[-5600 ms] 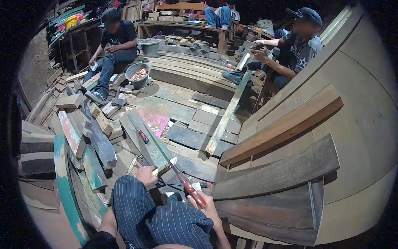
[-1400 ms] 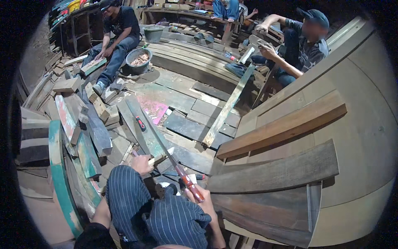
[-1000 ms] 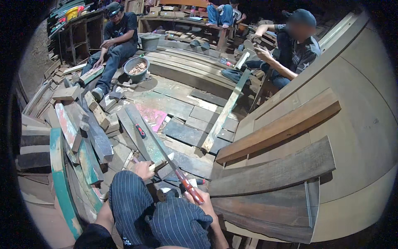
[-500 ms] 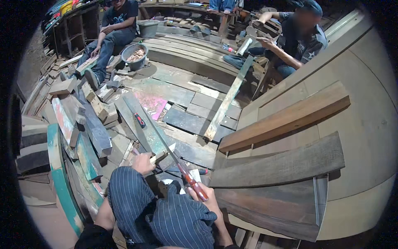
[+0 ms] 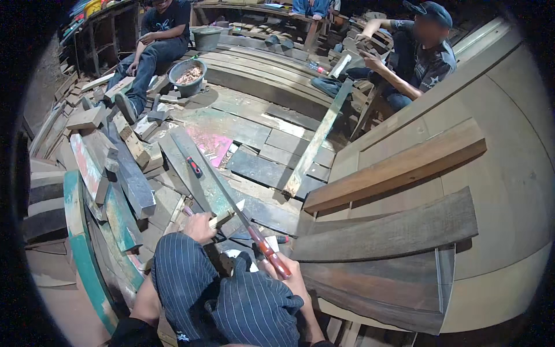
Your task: Sawing a piece of wood manually using a hand saw while sitting on a pile of scrap wood.
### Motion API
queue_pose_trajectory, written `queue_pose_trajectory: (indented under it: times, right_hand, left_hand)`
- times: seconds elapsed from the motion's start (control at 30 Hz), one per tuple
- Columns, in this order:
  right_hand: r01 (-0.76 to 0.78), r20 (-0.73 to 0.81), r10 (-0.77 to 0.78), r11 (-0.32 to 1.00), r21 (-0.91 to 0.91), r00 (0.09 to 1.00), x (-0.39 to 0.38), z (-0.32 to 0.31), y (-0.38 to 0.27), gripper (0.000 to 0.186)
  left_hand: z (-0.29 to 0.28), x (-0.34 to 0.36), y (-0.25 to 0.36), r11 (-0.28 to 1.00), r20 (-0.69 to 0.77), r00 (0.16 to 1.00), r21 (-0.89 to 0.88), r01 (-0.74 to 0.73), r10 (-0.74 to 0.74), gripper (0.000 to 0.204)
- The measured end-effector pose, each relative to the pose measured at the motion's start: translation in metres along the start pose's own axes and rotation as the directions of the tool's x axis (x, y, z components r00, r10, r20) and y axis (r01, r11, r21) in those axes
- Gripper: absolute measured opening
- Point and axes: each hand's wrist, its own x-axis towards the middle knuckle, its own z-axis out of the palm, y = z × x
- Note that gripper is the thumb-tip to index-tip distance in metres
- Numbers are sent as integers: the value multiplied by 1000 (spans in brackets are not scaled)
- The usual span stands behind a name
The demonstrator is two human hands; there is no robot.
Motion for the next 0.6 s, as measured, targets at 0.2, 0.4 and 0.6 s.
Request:
queue_pose_trajectory:
  times: [0.2, 0.4, 0.6]
  right_hand:
    - [118, -63, -118, 993, 8, 991, 3, 5, 12, 17]
    - [134, -126, -144, 987, -84, 982, -3, 12, 4, 18]
    - [118, -155, -128, 991, -69, 980, -4, 10, 6, 22]
  left_hand:
    - [0, -2, 2, 998, -33, 998, -4, -55, 55, 29]
    - [14, 0, -10, 991, 11, 997, 106, -76, 75, 27]
    - [10, 2, 4, 994, -11, 999, 99, -45, 46, 25]
